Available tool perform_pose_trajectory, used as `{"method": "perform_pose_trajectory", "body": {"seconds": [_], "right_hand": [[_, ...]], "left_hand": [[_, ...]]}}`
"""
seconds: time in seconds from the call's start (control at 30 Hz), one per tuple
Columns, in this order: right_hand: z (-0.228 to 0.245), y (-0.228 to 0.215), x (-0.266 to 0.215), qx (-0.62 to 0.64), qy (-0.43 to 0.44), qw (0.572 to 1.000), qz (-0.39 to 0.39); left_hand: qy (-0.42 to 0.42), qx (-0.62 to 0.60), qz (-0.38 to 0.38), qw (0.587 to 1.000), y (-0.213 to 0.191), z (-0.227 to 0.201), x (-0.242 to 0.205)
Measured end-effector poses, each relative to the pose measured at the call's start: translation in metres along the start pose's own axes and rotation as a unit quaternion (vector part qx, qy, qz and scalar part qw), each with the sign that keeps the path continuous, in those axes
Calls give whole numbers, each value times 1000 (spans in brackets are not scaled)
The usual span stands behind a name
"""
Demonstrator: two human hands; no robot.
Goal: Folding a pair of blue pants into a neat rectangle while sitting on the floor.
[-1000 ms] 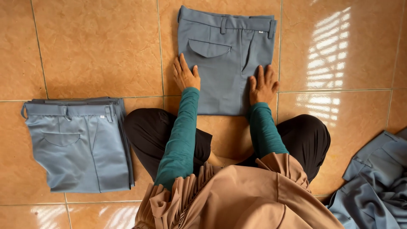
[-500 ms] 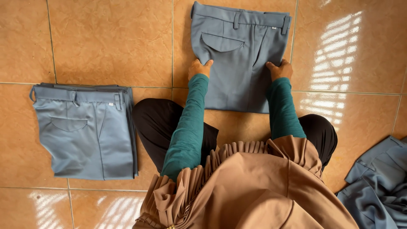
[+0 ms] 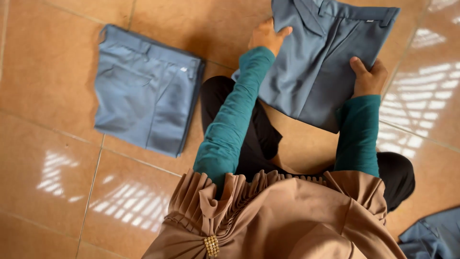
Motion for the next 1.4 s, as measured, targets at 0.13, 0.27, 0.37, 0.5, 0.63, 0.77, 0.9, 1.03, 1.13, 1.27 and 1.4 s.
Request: {"method": "perform_pose_trajectory", "body": {"seconds": [0.13, 0.27, 0.37, 0.5, 0.63, 0.77, 0.9, 1.03, 1.13, 1.27, 1.4], "right_hand": [[54, 94, -47, 182, 14, 982, 45], [107, 203, -133, 247, 27, 953, 171], [131, 273, -204, 286, 30, 925, 249], [137, 342, -284, 320, 68, 892, 311], [104, 376, -331, 296, 173, 878, 335], [50, 386, -352, 145, 326, 869, 343], [50, 387, -349, 120, 338, 867, 346], [55, 381, -353, 110, 342, 854, 376], [40, 378, -334, 3, 294, 881, 371], [51, 372, -259, -67, -20, 955, 289], [123, 369, -231, -117, -251, 916, 289]], "left_hand": [[27, 134, -78, 988, -107, 66, 42], [132, 205, -237, 940, -243, 171, 49], [127, 238, -296, 916, -345, 225, 7], [65, 69, -259, 961, -446, 231, -83], [-64, 82, -254, 962, -449, 327, -92], [-212, 127, -188, 951, -402, 461, -72], [-306, 34, -216, 927, -394, 491, -68], [-332, 117, -185, 918, -401, 464, -69], [-395, 234, -182, 869, -395, 430, -80], [-292, 322, -284, 855, -367, 380, -74], [-145, 320, -348, 869, -301, 295, -85]]}}
Point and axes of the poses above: each hand's wrist, its own x-axis towards the middle knuckle, its own y-axis out of the palm, z = x × y, the point moved 6 cm from there along x, towards the middle knuckle, and after that the axes turned 3 degrees about -z, right-handed, at the moved point
